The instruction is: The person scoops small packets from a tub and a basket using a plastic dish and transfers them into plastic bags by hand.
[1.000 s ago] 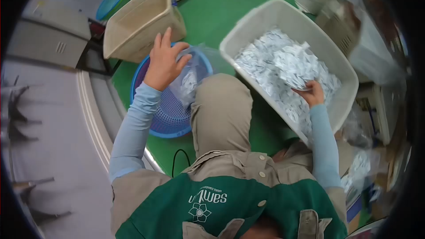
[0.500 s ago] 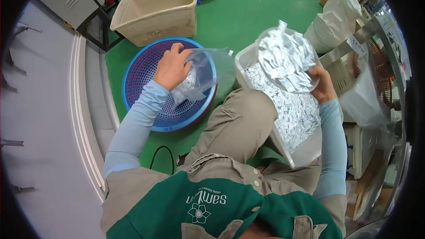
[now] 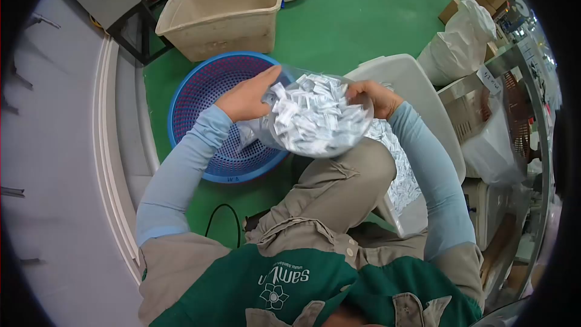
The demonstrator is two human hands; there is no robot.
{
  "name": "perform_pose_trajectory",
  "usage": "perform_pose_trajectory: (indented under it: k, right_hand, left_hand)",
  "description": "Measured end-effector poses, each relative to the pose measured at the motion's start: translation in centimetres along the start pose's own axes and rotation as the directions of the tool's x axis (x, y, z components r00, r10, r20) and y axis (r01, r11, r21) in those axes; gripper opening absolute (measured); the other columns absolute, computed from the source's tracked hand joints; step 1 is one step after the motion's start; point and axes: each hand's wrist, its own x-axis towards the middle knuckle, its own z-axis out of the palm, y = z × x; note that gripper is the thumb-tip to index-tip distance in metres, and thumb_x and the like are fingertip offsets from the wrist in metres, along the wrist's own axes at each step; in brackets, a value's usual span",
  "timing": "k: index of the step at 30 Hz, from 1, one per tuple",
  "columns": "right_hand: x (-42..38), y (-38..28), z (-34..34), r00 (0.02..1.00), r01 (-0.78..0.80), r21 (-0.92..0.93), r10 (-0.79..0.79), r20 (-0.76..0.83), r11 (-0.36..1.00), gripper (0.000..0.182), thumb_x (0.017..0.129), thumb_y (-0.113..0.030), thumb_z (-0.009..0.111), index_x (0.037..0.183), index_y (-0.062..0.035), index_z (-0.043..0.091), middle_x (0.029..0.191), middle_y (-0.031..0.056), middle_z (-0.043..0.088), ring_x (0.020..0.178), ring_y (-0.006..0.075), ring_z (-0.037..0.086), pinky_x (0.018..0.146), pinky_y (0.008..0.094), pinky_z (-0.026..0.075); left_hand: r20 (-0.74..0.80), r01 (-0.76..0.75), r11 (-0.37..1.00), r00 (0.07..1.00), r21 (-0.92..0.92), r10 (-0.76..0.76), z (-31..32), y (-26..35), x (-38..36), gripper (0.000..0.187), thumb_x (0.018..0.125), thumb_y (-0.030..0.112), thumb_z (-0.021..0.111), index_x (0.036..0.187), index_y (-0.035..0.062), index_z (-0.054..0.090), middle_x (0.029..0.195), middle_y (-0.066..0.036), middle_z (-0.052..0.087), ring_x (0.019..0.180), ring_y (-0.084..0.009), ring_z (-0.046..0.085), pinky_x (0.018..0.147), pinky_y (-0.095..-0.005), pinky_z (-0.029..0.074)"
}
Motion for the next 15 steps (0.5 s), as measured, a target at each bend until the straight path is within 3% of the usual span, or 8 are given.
perform_pose_trajectory:
  k: [2,5,6,7,9,10,13,15]
  right_hand:
    - [0.2,0.0,0.5,0.995,-0.101,0.020,0.101,-0.011,0.995,0.035,0.077,-0.027,0.057,0.103,-0.0021,0.057,0.096,0.0106,0.062,0.085,0.0223,0.061,0.072,0.0383,0.052]
    - [0.2,-1.8,3.6,0.996,-0.021,-0.138,0.009,-0.085,0.990,0.070,0.079,-0.051,0.055,0.129,-0.0047,0.038,0.122,0.0196,0.050,0.093,0.0350,0.060,0.066,0.0526,0.052]
    - [-0.1,-2.4,5.9,0.965,0.040,-0.286,-0.110,-0.236,0.957,0.074,0.077,-0.053,0.056,0.129,-0.0045,0.038,0.122,0.0225,0.049,0.094,0.0361,0.059,0.070,0.0521,0.051]
    - [0.0,-2.8,8.2,0.900,0.069,-0.435,-0.244,-0.361,0.898,0.078,0.075,-0.056,0.057,0.129,-0.0043,0.037,0.122,0.0255,0.047,0.096,0.0372,0.058,0.075,0.0517,0.050]
    - [2.1,-2.3,10.1,0.729,-0.070,-0.899,-0.593,-0.341,0.432,0.077,0.072,-0.054,0.060,0.125,-0.0024,0.039,0.115,0.0315,0.048,0.097,0.0414,0.057,0.083,0.0493,0.047]
    - [1.6,-2.6,11.8,0.692,-0.061,-0.933,-0.658,-0.296,0.355,0.072,0.070,-0.048,0.065,0.122,-0.0046,0.042,0.108,0.0319,0.048,0.096,0.0444,0.054,0.082,0.0485,0.046]
    - [0.6,-2.5,14.0,0.552,0.038,-0.995,-0.832,-0.058,0.095,0.070,0.070,-0.041,0.067,0.128,-0.0152,0.039,0.098,0.0265,0.048,0.094,0.0416,0.050,0.077,0.0479,0.047]
    - [-0.1,-2.7,14.5,0.475,0.113,-0.994,-0.879,0.044,0.011,0.065,0.067,-0.035,0.071,0.121,-0.0135,0.041,0.102,0.0255,0.047,0.096,0.0412,0.050,0.074,0.0476,0.048]
  left_hand:
    - [0.046,0.000,0.999,0.999,-0.036,0.002,0.4,0.9,-0.6,0.075,0.067,0.005,0.051,0.138,-0.0029,0.026,0.144,-0.021,0.027,0.131,-0.0312,0.031,0.108,-0.0334,0.027]
    - [0.023,-0.038,0.996,0.999,-0.082,0.040,1.8,0.9,-0.1,0.078,0.066,0.003,0.050,0.138,-0.0040,0.024,0.145,-0.022,0.023,0.133,-0.0308,0.028,0.109,-0.0322,0.025]
    - [-0.071,-0.141,0.990,0.988,-0.003,0.141,2.8,-0.7,0.8,0.083,0.064,0.001,0.051,0.141,-0.0010,0.021,0.143,-0.021,0.029,0.122,-0.0261,0.044,0.098,-0.0296,0.037]
    - [-0.072,-0.062,0.993,0.996,-0.096,0.056,2.3,-0.1,1.1,0.084,0.064,0.001,0.051,0.142,-0.0009,0.020,0.140,-0.020,0.035,0.104,-0.0223,0.051,0.086,-0.0278,0.042]
    - [-0.054,0.088,0.949,0.993,-0.304,-0.109,0.2,2.1,1.2,0.082,0.065,0.003,0.052,0.140,-0.0036,0.021,0.136,-0.024,0.038,0.110,-0.0258,0.049,0.092,-0.0289,0.040]
    - [-0.044,0.157,0.902,0.981,-0.402,-0.190,-0.8,3.3,1.2,0.081,0.065,0.004,0.052,0.139,-0.0050,0.022,0.134,-0.026,0.040,0.113,-0.0276,0.048,0.094,-0.0294,0.039]
    - [-0.207,0.123,0.868,0.946,-0.481,-0.249,-2.4,2.1,0.5,0.081,0.065,0.003,0.053,0.141,-0.0017,0.024,0.103,-0.017,0.059,0.065,-0.0133,0.055,0.060,-0.0261,0.047]
    - [-0.232,0.118,0.820,0.928,-0.559,-0.292,-2.8,1.3,-0.1,0.082,0.066,0.004,0.055,0.142,0.0015,0.024,0.077,-0.009,0.059,0.059,-0.0104,0.051,0.056,-0.0247,0.044]
